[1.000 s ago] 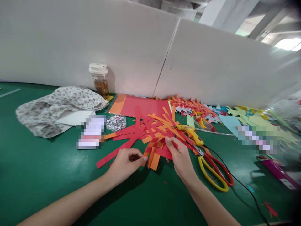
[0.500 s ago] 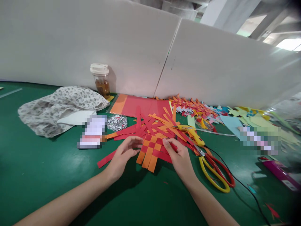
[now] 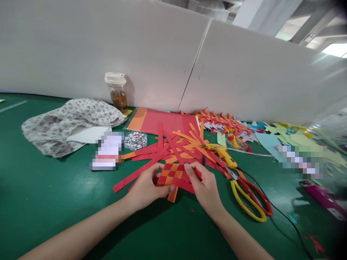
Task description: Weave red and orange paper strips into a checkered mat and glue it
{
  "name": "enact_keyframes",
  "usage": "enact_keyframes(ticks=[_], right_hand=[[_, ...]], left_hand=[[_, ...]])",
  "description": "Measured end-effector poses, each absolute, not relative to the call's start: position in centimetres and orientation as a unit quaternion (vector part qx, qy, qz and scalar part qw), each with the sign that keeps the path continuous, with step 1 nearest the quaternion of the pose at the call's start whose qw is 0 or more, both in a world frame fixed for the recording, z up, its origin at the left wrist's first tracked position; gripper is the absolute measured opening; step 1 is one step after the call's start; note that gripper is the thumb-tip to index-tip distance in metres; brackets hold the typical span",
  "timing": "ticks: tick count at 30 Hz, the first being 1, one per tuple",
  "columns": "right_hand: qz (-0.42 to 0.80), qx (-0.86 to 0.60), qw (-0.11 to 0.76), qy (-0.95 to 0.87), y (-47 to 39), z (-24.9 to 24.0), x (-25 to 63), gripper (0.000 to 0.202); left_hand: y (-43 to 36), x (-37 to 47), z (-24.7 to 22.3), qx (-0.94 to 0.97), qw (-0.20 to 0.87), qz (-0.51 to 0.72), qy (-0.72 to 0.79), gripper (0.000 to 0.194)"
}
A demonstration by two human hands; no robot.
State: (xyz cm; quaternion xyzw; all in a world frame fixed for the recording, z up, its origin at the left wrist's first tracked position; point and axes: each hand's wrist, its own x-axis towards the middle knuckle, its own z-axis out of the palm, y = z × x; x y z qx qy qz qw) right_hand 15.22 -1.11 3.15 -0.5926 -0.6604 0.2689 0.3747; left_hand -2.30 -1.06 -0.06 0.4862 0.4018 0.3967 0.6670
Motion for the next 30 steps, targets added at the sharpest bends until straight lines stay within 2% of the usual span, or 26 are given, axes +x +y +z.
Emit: enact_keyframes(ticks=[5, 11, 13, 18, 24, 30], right_hand=[[0.264, -0.583, 0.377, -0.670, -1.2, 3.2, 15.3, 0.034], [0.250, -0.550, 0.363, -0.710, -1.2, 3.6, 15.4, 0.030], [0.249, -0.531, 0.344, -0.733, -1.3, 3.6, 15.5, 0.028], [0.262, -0.484, 0.317, -0.772, -1.3, 3.7, 15.4, 0.025], [0.298, -0.479, 0.341, -0.752, -1.1, 4.2, 15.5, 0.014], [0.340, -0.484, 0.347, -0.727, -0.8, 4.0, 15.5, 0.016]], left_hand=[[-1.2, -2.4, -0.1, 0.522, 0.642, 0.387, 0.408, 0.041], [-1.0, -2.8, 1.0, 0.528, 0.624, 0.426, 0.387, 0.051], [-0.7, -3.0, 1.5, 0.528, 0.601, 0.448, 0.399, 0.047], [-0.4, -3.4, 1.9, 0.557, 0.588, 0.408, 0.421, 0.019], [-0.6, -3.3, 1.7, 0.560, 0.576, 0.414, 0.430, 0.015], [-0.5, -3.1, 1.6, 0.536, 0.602, 0.412, 0.425, 0.016]])
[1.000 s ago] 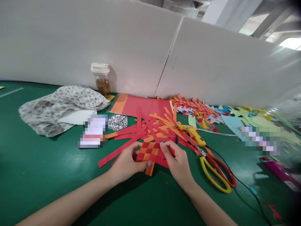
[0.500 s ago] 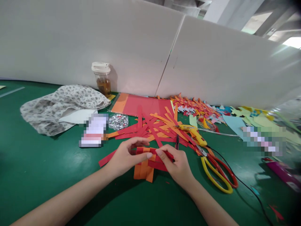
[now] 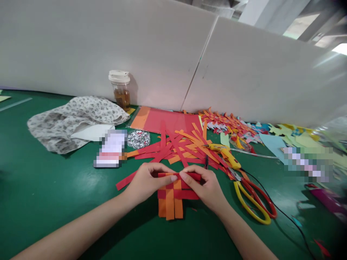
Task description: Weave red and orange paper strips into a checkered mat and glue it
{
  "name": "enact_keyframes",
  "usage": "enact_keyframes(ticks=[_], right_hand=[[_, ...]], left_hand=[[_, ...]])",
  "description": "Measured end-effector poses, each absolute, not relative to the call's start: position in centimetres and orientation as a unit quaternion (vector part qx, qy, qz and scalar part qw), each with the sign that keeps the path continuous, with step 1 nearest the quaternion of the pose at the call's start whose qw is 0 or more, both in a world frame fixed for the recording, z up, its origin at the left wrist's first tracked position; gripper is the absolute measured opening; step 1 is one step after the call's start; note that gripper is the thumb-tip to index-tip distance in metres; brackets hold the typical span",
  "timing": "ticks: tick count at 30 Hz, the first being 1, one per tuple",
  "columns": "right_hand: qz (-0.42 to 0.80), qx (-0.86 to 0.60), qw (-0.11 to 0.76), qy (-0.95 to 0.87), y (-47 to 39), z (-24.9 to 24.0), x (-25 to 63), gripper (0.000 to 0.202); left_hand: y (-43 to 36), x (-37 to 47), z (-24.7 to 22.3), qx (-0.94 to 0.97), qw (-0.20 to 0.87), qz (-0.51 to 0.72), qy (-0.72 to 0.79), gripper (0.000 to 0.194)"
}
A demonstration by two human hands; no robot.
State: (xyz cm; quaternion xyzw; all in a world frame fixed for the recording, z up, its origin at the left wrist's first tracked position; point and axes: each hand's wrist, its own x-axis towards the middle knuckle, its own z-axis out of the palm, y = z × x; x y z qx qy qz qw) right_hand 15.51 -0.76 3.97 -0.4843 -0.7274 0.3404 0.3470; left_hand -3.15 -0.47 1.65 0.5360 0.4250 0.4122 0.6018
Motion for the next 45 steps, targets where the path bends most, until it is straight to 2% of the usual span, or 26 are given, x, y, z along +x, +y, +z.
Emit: enact_keyframes(ticks=[7, 13, 17, 22, 24, 27, 29, 36, 39, 45], right_hand=[[0.374, -0.473, 0.284, -0.746, 0.2, 4.3, 15.9, 0.017], [0.393, -0.496, 0.272, -0.725, 1.8, 4.5, 15.7, 0.019], [0.413, -0.455, 0.218, -0.758, 2.7, 5.3, 15.6, 0.014], [0.395, -0.407, 0.194, -0.800, 3.5, 6.1, 15.2, 0.011], [0.394, -0.409, 0.224, -0.792, 3.9, 6.0, 15.1, 0.024], [0.423, -0.450, 0.333, -0.712, 4.4, 5.9, 15.6, 0.049], [0.436, -0.479, 0.383, -0.659, 4.5, 5.9, 16.3, 0.052], [0.527, -0.491, 0.305, -0.623, 3.1, 5.9, 17.6, 0.061], [0.553, -0.468, 0.313, -0.615, 2.9, 5.5, 17.1, 0.063], [0.528, -0.455, 0.352, -0.625, 2.7, 4.5, 16.5, 0.062]], left_hand=[[0.0, -3.3, 1.4, 0.542, 0.622, 0.353, 0.441, 0.019], [0.3, -3.5, 1.0, 0.541, 0.624, 0.343, 0.448, 0.016], [0.2, -3.6, 1.4, 0.526, 0.649, 0.310, 0.454, 0.013], [0.3, -3.6, 1.6, 0.522, 0.651, 0.299, 0.463, 0.007], [0.3, -3.6, 1.3, 0.516, 0.644, 0.312, 0.470, 0.009], [0.4, -3.6, 1.0, 0.477, 0.648, 0.350, 0.479, 0.017], [0.4, -3.6, 1.0, 0.450, 0.655, 0.376, 0.477, 0.020], [0.3, -3.4, 1.1, 0.412, 0.684, 0.409, 0.443, 0.023], [0.1, -3.1, 0.9, 0.428, 0.685, 0.397, 0.436, 0.024], [-0.3, -2.8, 0.9, 0.431, 0.676, 0.374, 0.466, 0.024]])
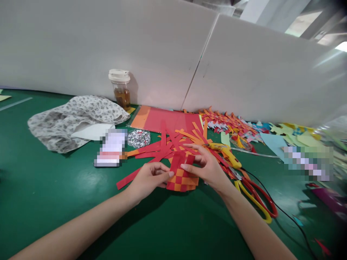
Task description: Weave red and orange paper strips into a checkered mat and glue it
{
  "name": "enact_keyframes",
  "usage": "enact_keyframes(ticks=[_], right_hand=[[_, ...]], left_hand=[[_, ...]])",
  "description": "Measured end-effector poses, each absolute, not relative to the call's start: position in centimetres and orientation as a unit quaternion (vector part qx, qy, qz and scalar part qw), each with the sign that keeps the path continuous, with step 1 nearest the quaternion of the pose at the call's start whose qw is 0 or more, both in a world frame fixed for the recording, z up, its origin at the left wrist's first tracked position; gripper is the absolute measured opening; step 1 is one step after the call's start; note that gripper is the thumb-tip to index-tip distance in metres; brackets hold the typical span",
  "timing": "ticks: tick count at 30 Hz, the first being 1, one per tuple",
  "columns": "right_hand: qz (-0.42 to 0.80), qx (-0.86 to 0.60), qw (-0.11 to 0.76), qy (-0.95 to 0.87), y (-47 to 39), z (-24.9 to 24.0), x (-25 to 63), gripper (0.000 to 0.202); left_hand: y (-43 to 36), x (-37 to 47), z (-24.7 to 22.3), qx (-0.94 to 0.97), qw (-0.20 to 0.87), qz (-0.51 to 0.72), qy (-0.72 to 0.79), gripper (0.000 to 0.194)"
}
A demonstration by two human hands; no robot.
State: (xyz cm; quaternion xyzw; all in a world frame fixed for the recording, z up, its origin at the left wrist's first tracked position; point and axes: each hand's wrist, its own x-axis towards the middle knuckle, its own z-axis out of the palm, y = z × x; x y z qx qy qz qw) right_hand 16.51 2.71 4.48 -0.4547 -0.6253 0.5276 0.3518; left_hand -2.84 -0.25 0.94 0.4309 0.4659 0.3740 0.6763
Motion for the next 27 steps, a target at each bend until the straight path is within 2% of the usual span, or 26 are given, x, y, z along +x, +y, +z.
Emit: enact_keyframes(ticks=[8, 14, 20, 27], right_hand=[[0.486, -0.467, 0.368, -0.641, 2.3, 4.3, 16.1, 0.058], [0.452, -0.471, 0.340, -0.677, 2.0, 4.2, 15.4, 0.056], [0.424, -0.473, 0.324, -0.701, 2.4, 4.3, 16.3, 0.059], [0.449, -0.479, 0.343, -0.671, 2.6, 3.8, 16.7, 0.057]], left_hand=[[-0.2, -2.9, 0.9, 0.430, 0.678, 0.373, 0.465, 0.024], [-0.1, -3.0, 0.8, 0.462, 0.680, 0.346, 0.452, 0.021], [-0.2, -3.2, 0.6, 0.496, 0.647, 0.359, 0.455, 0.026], [-0.1, -3.2, 0.5, 0.501, 0.647, 0.351, 0.455, 0.025]])
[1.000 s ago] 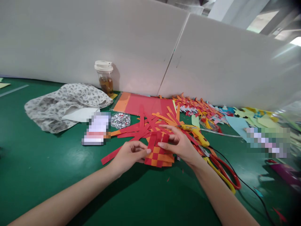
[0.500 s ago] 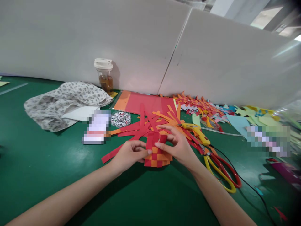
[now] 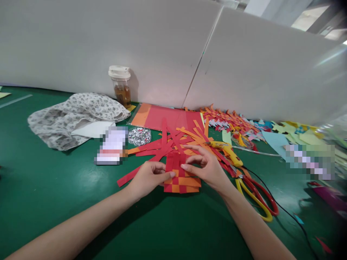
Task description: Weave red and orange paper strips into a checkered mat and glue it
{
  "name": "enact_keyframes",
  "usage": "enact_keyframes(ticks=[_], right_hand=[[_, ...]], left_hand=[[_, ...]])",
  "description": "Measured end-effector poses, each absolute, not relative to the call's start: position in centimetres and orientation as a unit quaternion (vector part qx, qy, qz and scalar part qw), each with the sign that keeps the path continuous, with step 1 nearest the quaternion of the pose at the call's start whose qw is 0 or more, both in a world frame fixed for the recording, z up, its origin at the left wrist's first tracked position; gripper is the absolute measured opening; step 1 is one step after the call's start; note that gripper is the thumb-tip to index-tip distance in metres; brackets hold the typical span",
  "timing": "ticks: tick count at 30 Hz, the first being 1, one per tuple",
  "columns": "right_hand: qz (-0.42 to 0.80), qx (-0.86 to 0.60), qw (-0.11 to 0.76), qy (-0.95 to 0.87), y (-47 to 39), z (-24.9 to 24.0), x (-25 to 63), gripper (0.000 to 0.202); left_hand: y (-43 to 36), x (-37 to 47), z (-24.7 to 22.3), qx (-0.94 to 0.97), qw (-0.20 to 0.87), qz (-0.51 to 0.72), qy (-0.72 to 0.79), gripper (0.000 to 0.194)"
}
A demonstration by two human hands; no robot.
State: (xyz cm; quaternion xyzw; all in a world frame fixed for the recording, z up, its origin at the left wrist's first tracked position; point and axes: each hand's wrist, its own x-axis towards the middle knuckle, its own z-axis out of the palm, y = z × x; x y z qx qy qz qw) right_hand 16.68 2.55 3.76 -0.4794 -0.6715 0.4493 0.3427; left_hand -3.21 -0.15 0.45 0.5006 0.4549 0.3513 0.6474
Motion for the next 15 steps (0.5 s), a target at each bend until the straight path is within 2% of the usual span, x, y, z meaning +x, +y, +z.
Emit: enact_keyframes(ticks=[15], right_hand=[[0.436, -0.506, 0.388, -0.636, 2.0, 3.7, 15.5, 0.054]], left_hand=[[-0.3, -3.0, 1.1, 0.474, 0.674, 0.356, 0.440, 0.022]])
